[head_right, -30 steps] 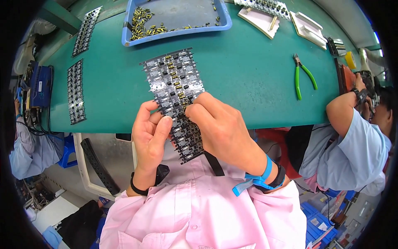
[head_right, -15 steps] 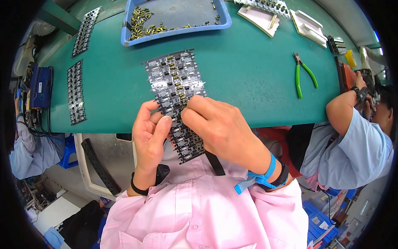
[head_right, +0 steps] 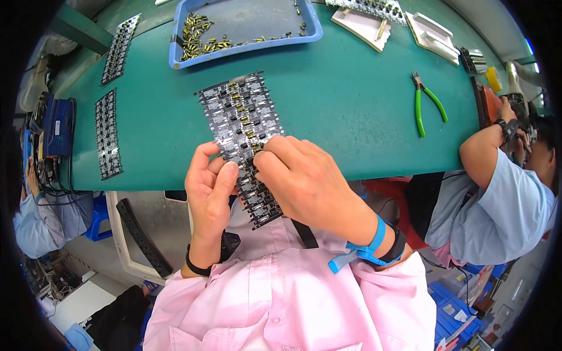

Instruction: The person picks up components from a tray and inserts them into a circuit board held in their other hand. After repeating this process for several components, they set the board aside and pick up a new one to continue the assembly.

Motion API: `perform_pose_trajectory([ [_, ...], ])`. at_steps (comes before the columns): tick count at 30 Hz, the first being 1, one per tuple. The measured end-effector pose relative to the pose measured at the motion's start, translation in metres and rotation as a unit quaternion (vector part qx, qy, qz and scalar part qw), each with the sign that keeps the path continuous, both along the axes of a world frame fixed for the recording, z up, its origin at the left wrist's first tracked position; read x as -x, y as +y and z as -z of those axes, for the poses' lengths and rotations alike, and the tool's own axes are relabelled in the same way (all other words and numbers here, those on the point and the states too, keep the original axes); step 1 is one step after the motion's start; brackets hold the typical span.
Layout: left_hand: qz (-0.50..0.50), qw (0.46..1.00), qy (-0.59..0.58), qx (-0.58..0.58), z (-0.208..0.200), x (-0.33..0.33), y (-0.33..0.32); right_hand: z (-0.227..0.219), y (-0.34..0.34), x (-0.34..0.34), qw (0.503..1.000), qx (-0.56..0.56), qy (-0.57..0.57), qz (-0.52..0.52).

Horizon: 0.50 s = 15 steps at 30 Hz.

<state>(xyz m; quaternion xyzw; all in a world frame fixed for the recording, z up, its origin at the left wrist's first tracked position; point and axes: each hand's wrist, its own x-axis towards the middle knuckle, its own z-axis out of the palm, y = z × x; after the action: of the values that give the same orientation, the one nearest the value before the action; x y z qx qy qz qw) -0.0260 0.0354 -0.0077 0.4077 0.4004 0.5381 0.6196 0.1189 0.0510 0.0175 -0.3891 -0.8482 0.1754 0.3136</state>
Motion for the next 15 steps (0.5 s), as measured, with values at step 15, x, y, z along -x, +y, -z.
perform_pose_trajectory([
  [15, -0.042, 0.998, -0.047, -0.007, -0.006, 0.000, 0.004, -0.009, 0.012, -0.002, 0.910, 0.347, 0.165, 0.159],
])
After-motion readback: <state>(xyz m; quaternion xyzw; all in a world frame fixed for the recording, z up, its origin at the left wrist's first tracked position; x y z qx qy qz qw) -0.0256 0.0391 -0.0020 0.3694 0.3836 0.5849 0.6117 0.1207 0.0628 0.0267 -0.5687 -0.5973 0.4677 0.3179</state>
